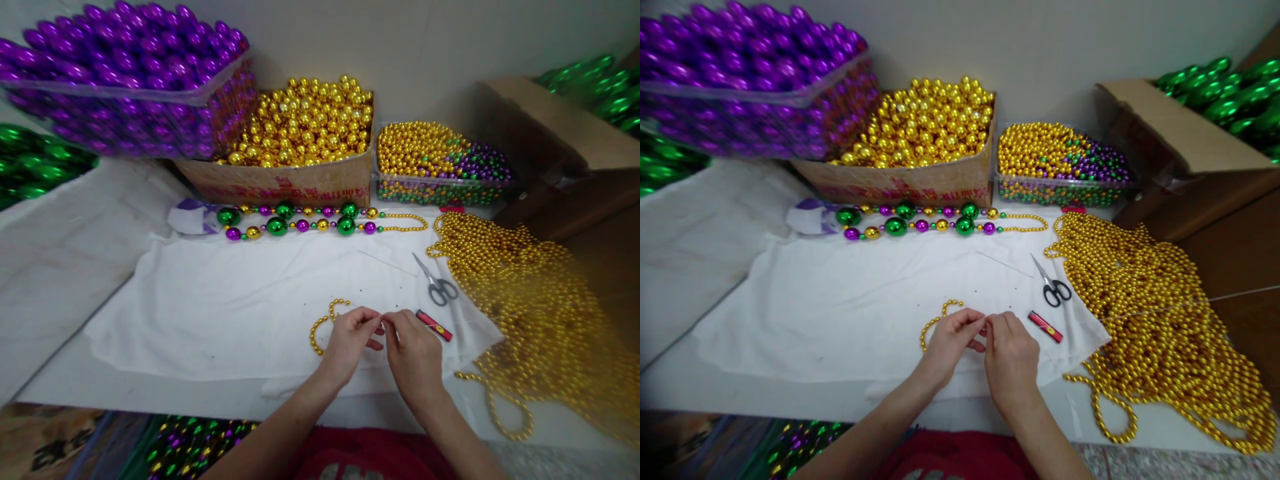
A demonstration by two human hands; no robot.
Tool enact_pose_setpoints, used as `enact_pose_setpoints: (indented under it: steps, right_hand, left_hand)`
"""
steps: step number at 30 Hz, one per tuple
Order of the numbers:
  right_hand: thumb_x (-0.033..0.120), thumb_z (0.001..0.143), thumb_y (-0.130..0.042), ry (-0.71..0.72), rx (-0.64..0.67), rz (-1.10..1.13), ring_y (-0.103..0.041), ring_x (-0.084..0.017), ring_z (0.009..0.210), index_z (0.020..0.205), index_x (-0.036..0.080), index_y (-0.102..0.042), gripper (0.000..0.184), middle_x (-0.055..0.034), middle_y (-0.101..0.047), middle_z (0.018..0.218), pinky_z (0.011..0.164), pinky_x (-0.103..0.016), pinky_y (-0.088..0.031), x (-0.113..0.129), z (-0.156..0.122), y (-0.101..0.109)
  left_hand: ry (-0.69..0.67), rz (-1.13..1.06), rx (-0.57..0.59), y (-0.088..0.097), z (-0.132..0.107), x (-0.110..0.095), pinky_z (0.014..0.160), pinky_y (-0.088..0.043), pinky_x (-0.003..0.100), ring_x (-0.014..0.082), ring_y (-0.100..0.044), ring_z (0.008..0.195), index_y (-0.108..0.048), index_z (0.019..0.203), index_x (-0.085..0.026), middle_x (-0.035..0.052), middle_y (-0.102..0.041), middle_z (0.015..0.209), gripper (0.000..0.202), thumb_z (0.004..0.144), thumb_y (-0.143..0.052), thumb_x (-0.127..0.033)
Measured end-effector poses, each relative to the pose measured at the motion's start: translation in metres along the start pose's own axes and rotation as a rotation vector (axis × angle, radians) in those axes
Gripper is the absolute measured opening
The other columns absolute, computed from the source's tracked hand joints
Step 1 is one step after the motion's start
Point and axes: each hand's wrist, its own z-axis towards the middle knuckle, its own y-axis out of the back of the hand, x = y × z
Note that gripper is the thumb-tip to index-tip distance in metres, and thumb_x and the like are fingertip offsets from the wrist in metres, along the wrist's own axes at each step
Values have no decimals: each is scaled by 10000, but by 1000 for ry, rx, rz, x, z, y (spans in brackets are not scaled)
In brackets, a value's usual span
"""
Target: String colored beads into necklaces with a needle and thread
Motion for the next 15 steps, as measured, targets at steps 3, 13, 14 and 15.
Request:
enact_pose_setpoints:
  steps: [3, 13, 14, 15]
  right_hand:
    - [172, 844, -518, -187, 29, 257, -510, -183, 694, 739, 173, -656, 174, -59, -592, 751, 634, -299, -342, 0, 3, 0]
    - [343, 725, -656, -610, 95, 1071, -499, -116, 569, 752, 169, -616, 181, -31, -600, 705, 396, -189, -291, -35, 23, 8]
    - [336, 705, -682, -623, 58, 1092, -536, -125, 623, 762, 169, -621, 186, -42, -619, 758, 411, -184, -325, -38, 25, 8]
    - [334, 692, -698, -632, 14, 1108, -571, -140, 695, 775, 174, -621, 196, -55, -638, 832, 431, -182, -360, -41, 27, 8]
  left_hand:
    - [-134, 203, -38, 0, 1, 4, 552, -542, 244, 153, -591, 716, -642, 776, -140, 39, -591, 769, 159, 795, -570, -280]
    - [132, -25, 297, 7, 5, -1, 342, -321, 171, 84, -483, 413, -464, 909, -203, -33, -563, 656, 262, 856, -490, -459]
    - [129, 8, 309, 8, 6, -1, 342, -291, 164, 75, -429, 382, -468, 930, -204, -67, -498, 563, 267, 852, -501, -457]
    - [112, 53, 307, 10, 7, -1, 347, -263, 159, 66, -379, 367, -482, 938, -199, -88, -438, 507, 267, 847, -515, -448]
